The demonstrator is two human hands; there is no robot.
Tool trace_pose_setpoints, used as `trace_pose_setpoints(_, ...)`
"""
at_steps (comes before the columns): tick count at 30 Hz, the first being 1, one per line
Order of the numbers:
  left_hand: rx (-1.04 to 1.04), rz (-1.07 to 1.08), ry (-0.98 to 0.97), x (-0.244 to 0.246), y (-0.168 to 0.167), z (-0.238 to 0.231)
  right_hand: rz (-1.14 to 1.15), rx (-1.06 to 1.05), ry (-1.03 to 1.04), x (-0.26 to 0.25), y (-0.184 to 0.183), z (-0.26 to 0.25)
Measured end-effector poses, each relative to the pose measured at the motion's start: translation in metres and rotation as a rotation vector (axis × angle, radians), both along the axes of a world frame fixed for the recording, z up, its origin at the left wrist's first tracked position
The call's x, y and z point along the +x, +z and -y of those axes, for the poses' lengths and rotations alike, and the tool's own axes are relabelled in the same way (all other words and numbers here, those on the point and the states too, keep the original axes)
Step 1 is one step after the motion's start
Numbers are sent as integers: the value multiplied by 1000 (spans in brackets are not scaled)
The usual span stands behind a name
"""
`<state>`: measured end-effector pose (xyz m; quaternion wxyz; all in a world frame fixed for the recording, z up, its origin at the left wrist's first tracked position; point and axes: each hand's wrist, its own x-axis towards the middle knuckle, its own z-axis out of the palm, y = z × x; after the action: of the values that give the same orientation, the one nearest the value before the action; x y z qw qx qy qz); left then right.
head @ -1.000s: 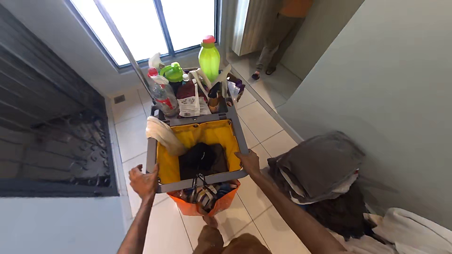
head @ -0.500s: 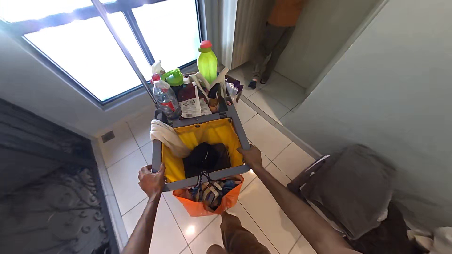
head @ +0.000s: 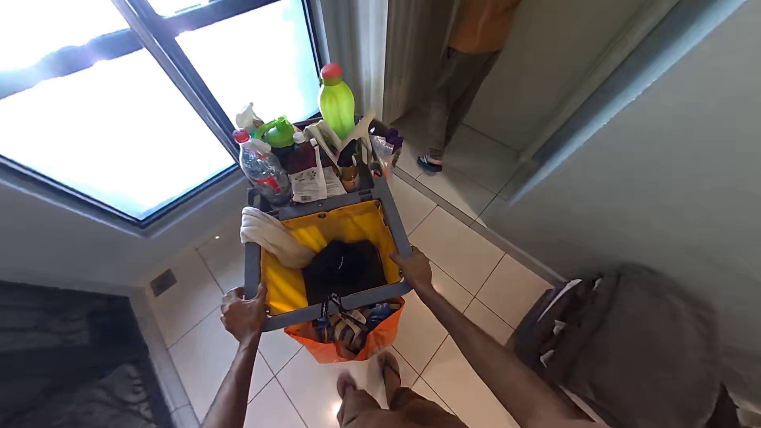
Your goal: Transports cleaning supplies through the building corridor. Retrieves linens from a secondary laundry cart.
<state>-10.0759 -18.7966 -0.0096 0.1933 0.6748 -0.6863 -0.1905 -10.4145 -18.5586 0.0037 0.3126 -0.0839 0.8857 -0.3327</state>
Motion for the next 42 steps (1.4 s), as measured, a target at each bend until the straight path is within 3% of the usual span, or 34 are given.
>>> trace_pose_setpoints(8,34,14,-69,-57,-1,115,-1,-20,-78,-40,-7,91)
trace_pose_setpoints(16,95,10,-112,-111,3,203,-34,-10,-129,-75,-3,163)
trace_pose_setpoints(27,65,7,-179,-164,3,278,-70,-27,-174,-114,-11,222)
trace_pose_setpoints(33,100,-2,-176,-180,2,292,4,-252,-251,-130,-15,236)
trace_pose_setpoints(37,104,-123,-146,-173,-1,274,26,-574,-381,-87,-47,207)
trace_pose_setpoints(40,86,-216,-203,-141,-21,224,167,-491,-271,-31,-103,147)
trace_pose_setpoints(42,163,-63,-249,-108,-38,169,246,-248,-53,26,-137,77)
